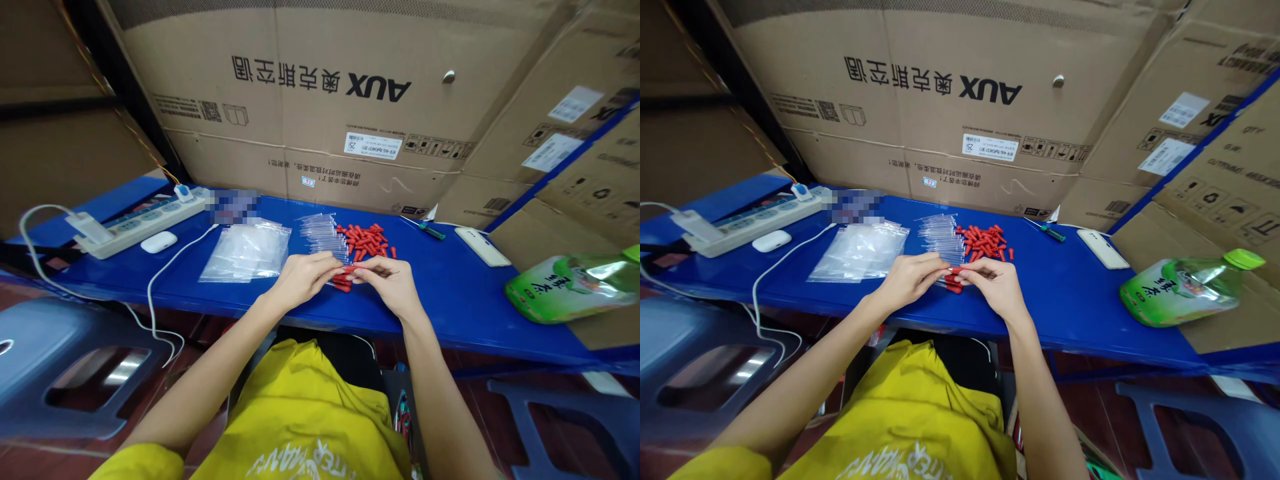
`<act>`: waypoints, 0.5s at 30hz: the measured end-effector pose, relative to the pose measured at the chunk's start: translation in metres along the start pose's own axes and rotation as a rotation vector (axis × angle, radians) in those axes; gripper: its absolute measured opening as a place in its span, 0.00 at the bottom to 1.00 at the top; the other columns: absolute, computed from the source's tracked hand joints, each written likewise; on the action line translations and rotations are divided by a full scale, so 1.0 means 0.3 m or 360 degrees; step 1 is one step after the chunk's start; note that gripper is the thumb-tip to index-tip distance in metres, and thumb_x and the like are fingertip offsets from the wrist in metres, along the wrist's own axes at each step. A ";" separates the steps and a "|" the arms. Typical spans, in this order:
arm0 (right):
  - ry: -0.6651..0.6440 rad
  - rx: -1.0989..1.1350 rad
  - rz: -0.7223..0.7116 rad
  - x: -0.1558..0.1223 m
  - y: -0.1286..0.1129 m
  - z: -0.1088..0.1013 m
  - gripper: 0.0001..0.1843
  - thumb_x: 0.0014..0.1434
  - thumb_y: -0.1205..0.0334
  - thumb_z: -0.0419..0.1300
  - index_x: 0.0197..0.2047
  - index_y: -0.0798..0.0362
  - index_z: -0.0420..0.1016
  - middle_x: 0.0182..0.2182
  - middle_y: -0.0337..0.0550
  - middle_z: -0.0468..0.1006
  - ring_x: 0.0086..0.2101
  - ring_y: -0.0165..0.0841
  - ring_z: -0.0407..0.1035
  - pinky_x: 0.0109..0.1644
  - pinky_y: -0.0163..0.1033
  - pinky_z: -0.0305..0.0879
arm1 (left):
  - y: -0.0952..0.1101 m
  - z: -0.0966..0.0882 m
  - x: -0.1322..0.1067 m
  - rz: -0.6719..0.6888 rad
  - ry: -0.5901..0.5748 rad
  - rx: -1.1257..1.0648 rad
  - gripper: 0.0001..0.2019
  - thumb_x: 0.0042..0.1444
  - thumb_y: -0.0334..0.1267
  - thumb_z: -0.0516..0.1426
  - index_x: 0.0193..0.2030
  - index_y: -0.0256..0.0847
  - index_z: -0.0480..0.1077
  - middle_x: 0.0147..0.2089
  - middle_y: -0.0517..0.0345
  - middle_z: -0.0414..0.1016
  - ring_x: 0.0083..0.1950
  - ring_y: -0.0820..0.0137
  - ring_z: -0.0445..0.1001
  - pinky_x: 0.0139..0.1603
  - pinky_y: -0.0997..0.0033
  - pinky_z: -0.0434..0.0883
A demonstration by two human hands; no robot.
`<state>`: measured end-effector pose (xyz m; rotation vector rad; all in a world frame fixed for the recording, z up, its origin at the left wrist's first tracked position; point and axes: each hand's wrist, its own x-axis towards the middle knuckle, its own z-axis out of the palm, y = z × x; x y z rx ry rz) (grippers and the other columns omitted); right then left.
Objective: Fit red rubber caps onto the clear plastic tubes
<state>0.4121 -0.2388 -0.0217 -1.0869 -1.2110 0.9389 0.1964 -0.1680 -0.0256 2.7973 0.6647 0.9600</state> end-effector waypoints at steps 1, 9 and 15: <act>-0.0007 0.0007 0.0000 -0.001 0.000 0.000 0.15 0.49 0.50 0.79 0.34 0.51 0.87 0.29 0.44 0.87 0.30 0.42 0.84 0.41 0.49 0.86 | 0.000 0.000 0.000 0.0007 0.0000 -0.0002 0.19 0.78 0.45 0.47 0.48 0.41 0.78 0.40 0.56 0.80 0.40 0.70 0.79 0.36 0.74 0.66; -0.0062 -0.0002 0.0010 -0.006 0.009 0.000 0.15 0.51 0.49 0.78 0.35 0.51 0.87 0.31 0.44 0.88 0.32 0.43 0.85 0.42 0.50 0.86 | 0.002 -0.004 0.001 0.0032 0.0002 -0.0022 0.20 0.78 0.45 0.46 0.48 0.41 0.78 0.39 0.55 0.80 0.39 0.70 0.79 0.36 0.74 0.67; -0.0041 -0.0009 0.0001 -0.005 -0.001 0.004 0.15 0.51 0.49 0.78 0.35 0.51 0.86 0.30 0.44 0.87 0.31 0.42 0.84 0.41 0.47 0.86 | 0.005 -0.004 0.002 0.0043 -0.0006 -0.0019 0.20 0.78 0.44 0.47 0.47 0.40 0.78 0.39 0.56 0.80 0.38 0.71 0.79 0.35 0.74 0.66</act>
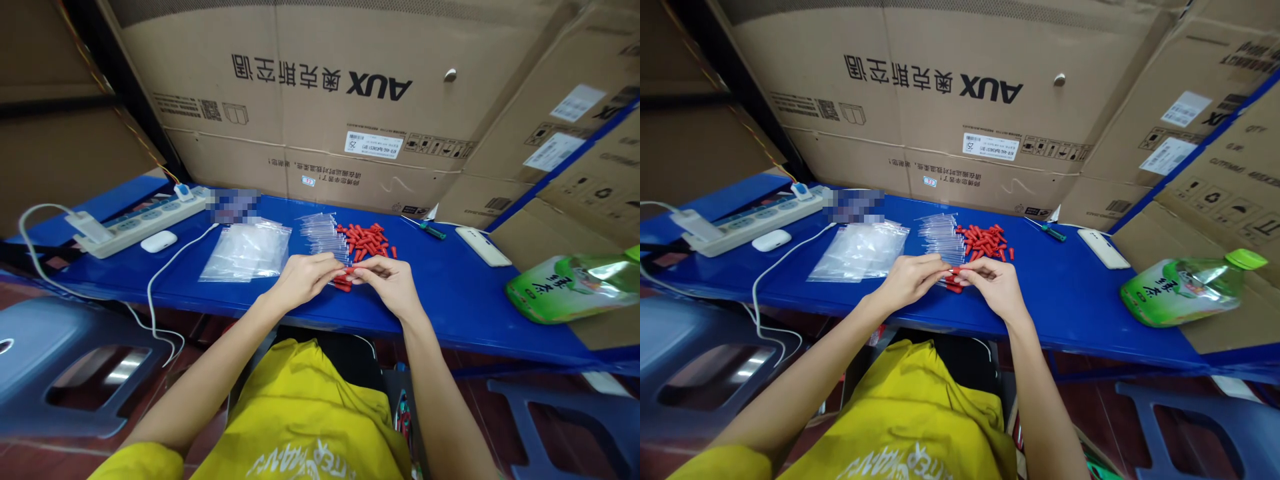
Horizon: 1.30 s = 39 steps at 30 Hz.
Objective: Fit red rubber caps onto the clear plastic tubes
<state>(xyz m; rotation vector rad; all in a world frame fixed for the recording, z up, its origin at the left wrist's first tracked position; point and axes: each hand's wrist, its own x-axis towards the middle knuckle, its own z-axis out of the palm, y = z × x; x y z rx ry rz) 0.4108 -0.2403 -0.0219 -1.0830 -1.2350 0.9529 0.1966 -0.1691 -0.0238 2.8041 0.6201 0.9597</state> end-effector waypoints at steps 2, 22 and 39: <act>-0.0004 -0.0013 0.0001 -0.001 -0.003 0.000 0.16 0.51 0.48 0.78 0.35 0.51 0.86 0.30 0.44 0.87 0.31 0.42 0.84 0.41 0.48 0.86 | 0.000 0.000 0.000 -0.0007 -0.0006 -0.0006 0.20 0.78 0.44 0.46 0.47 0.40 0.78 0.39 0.56 0.80 0.38 0.71 0.79 0.36 0.74 0.66; -0.0058 -0.0038 0.0009 -0.003 0.001 0.004 0.16 0.54 0.48 0.76 0.36 0.51 0.84 0.31 0.43 0.87 0.32 0.42 0.84 0.42 0.49 0.85 | 0.002 0.004 -0.001 0.0015 0.0002 -0.0016 0.18 0.78 0.43 0.47 0.46 0.40 0.77 0.39 0.57 0.80 0.37 0.71 0.78 0.35 0.73 0.64; -0.0127 -0.0054 -0.0190 -0.002 -0.008 0.062 0.17 0.69 0.44 0.63 0.50 0.48 0.74 0.41 0.42 0.79 0.41 0.35 0.75 0.49 0.41 0.74 | 0.135 0.013 0.051 -0.0797 0.0428 -0.1501 0.14 0.67 0.49 0.61 0.42 0.39 0.80 0.39 0.56 0.72 0.40 0.68 0.69 0.44 0.69 0.68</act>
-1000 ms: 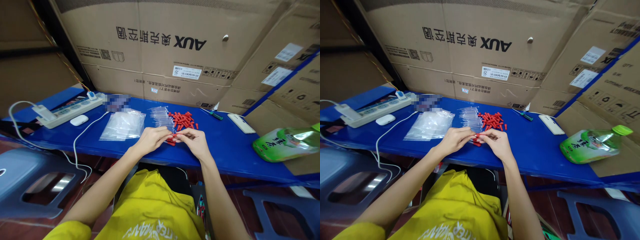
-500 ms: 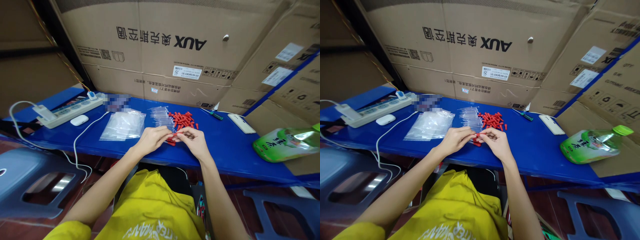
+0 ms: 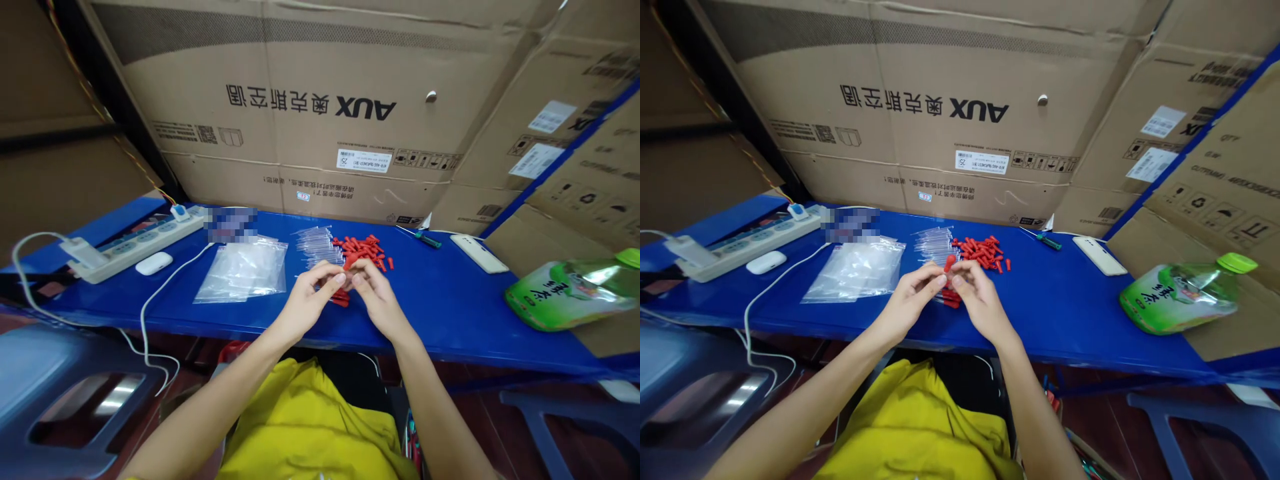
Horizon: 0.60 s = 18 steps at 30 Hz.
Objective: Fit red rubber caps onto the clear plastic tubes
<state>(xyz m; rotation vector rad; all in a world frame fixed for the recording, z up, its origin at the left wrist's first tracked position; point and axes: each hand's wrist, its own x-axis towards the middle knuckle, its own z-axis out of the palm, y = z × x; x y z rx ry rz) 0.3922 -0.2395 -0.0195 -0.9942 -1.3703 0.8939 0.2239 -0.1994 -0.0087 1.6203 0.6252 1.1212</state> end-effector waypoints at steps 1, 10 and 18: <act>-0.0115 -0.0027 0.0037 -0.004 -0.002 0.011 0.16 0.71 0.44 0.60 0.50 0.48 0.74 0.40 0.41 0.79 0.40 0.35 0.75 0.49 0.41 0.73 | 0.001 0.009 -0.003 -0.0056 -0.0006 -0.0161 0.15 0.67 0.50 0.61 0.41 0.38 0.80 0.39 0.56 0.71 0.39 0.69 0.69 0.44 0.70 0.68; 0.0036 -0.0563 -0.0135 -0.005 -0.003 0.053 0.17 0.75 0.52 0.52 0.41 0.52 0.76 0.30 0.39 0.75 0.31 0.32 0.68 0.39 0.37 0.62 | -0.015 0.010 0.009 -0.0143 0.0197 -0.0356 0.15 0.64 0.49 0.65 0.49 0.40 0.80 0.45 0.54 0.75 0.46 0.67 0.73 0.52 0.70 0.70; -0.0163 -0.1033 -0.0083 0.006 -0.022 -0.028 0.12 0.75 0.56 0.53 0.41 0.50 0.75 0.28 0.37 0.75 0.28 0.33 0.68 0.37 0.37 0.57 | -0.021 -0.130 0.052 0.0203 0.0119 0.0686 0.13 0.74 0.46 0.53 0.56 0.44 0.73 0.42 0.56 0.78 0.40 0.67 0.75 0.48 0.67 0.71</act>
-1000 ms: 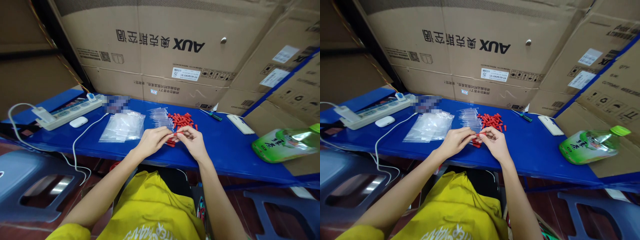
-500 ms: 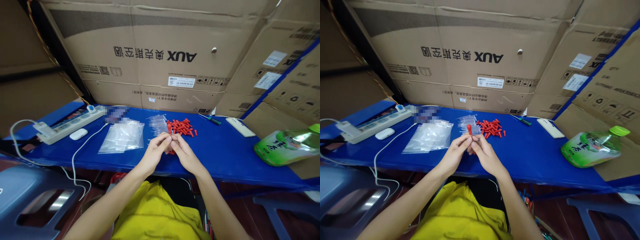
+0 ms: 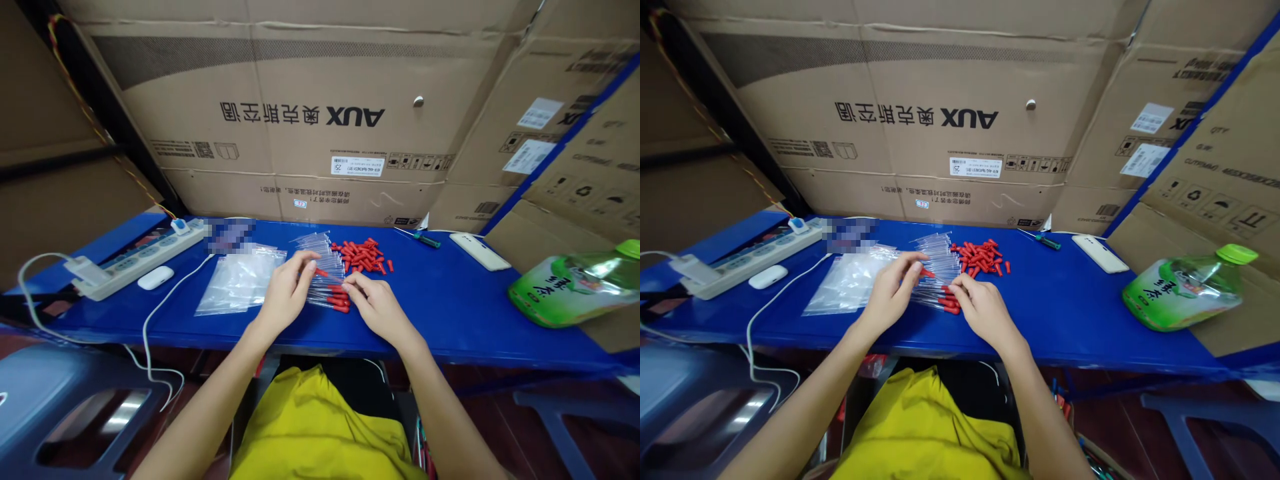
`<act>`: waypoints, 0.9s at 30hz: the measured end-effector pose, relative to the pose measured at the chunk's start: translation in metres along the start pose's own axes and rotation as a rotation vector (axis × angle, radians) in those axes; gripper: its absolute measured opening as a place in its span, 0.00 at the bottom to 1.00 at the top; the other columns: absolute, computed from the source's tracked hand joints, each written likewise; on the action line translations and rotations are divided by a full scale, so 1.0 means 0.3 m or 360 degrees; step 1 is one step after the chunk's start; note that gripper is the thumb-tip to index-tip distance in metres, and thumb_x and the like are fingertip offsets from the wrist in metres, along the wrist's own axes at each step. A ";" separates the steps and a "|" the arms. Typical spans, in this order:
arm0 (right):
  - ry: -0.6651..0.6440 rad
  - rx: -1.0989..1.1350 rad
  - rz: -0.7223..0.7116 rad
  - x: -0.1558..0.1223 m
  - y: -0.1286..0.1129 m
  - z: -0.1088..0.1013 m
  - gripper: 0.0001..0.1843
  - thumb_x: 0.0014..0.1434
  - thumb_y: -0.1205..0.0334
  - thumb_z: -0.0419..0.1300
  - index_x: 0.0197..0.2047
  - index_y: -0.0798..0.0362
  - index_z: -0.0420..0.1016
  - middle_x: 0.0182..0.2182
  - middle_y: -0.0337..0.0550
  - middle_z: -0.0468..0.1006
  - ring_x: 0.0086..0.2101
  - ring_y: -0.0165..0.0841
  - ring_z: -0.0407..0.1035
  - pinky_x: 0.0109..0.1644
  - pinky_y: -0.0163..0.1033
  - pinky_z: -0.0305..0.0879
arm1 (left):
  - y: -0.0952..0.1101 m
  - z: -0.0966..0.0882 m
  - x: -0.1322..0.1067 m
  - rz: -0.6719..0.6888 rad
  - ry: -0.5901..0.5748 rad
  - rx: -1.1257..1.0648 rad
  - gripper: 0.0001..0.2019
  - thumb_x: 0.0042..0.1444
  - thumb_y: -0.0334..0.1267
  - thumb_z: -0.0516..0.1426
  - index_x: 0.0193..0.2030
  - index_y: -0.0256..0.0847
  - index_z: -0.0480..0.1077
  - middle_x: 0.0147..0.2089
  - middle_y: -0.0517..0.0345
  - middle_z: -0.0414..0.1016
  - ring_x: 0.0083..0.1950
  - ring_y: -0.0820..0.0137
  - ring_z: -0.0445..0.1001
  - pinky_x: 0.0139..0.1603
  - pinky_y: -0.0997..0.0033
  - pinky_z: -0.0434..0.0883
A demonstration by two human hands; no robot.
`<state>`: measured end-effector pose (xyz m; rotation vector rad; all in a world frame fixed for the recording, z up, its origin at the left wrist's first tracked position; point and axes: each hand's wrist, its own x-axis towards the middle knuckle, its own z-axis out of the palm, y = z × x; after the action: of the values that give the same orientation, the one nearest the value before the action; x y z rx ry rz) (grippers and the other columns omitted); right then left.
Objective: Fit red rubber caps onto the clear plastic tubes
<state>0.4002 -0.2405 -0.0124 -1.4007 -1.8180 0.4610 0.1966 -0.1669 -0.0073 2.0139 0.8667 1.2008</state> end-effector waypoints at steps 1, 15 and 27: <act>-0.0025 -0.0023 -0.0011 -0.002 0.007 -0.013 0.13 0.75 0.56 0.52 0.43 0.49 0.75 0.29 0.38 0.77 0.29 0.33 0.69 0.38 0.37 0.58 | -0.006 -0.016 0.006 0.0086 -0.0166 0.0145 0.12 0.74 0.45 0.53 0.54 0.44 0.74 0.46 0.54 0.80 0.46 0.65 0.77 0.53 0.65 0.70; -0.0330 0.0492 0.0101 -0.007 0.063 -0.081 0.22 0.75 0.47 0.51 0.34 0.52 0.71 0.26 0.35 0.67 0.27 0.29 0.59 0.34 0.36 0.54 | -0.030 -0.025 0.012 0.0071 -0.0422 -0.0273 0.12 0.71 0.43 0.58 0.54 0.43 0.81 0.42 0.54 0.84 0.40 0.67 0.81 0.43 0.70 0.76; -0.0315 0.1063 0.0156 -0.018 -0.041 0.088 0.23 0.75 0.43 0.50 0.35 0.50 0.66 0.21 0.29 0.57 0.21 0.28 0.52 0.27 0.35 0.54 | 0.129 0.058 -0.007 -0.0541 0.0204 -0.1679 0.17 0.73 0.55 0.51 0.45 0.46 0.73 0.34 0.60 0.71 0.40 0.69 0.74 0.55 0.61 0.76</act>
<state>0.3726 -0.2450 -0.0225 -0.9974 -1.5292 1.1685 0.2199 -0.1943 0.0152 0.9117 0.4304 1.2170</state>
